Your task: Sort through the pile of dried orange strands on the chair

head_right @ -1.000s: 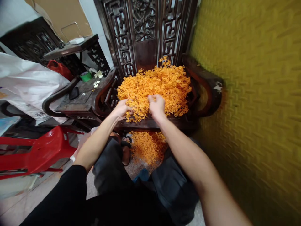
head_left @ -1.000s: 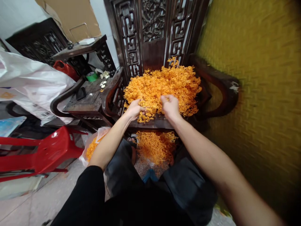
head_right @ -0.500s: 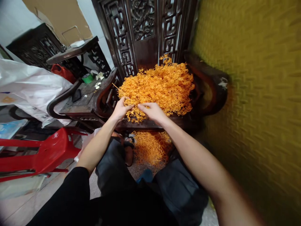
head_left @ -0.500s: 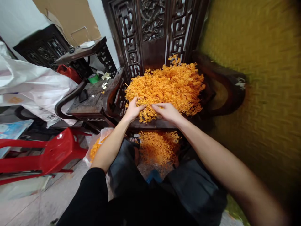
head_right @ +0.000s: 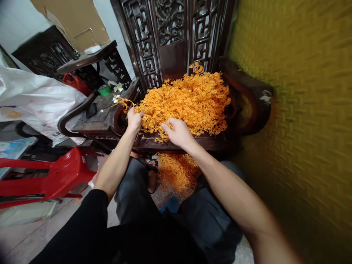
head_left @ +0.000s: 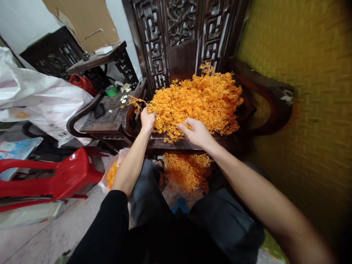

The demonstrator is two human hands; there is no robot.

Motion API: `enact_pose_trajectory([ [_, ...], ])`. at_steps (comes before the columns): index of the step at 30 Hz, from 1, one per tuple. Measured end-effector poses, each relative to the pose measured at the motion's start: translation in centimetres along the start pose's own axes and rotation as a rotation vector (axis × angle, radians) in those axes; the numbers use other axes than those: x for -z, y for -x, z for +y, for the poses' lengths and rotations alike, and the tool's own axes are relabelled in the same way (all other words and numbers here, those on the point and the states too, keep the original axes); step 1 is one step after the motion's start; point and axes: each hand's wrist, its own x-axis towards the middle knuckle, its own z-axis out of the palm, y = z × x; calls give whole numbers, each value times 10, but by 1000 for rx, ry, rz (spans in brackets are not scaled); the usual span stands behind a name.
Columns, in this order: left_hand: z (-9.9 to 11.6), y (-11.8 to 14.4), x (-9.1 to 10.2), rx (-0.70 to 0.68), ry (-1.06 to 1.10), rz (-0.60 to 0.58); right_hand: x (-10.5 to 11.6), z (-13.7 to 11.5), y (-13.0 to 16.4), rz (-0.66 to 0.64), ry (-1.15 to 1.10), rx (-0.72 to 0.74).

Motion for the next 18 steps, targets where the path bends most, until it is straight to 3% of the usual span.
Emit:
enact_pose_trajectory([
  [3, 5, 11, -2, 92, 89, -221, 8, 13, -8, -86, -186, -175],
  [6, 10, 29, -7, 168, 120, -456, 14, 20, -19, -90, -354, -252],
  [13, 14, 44, -12, 181, 88, -536, 15, 17, -31, 4, -495, -326],
  [18, 10, 46, -10, 158, 5, -559, 8, 16, -33, -25, -559, -348],
])
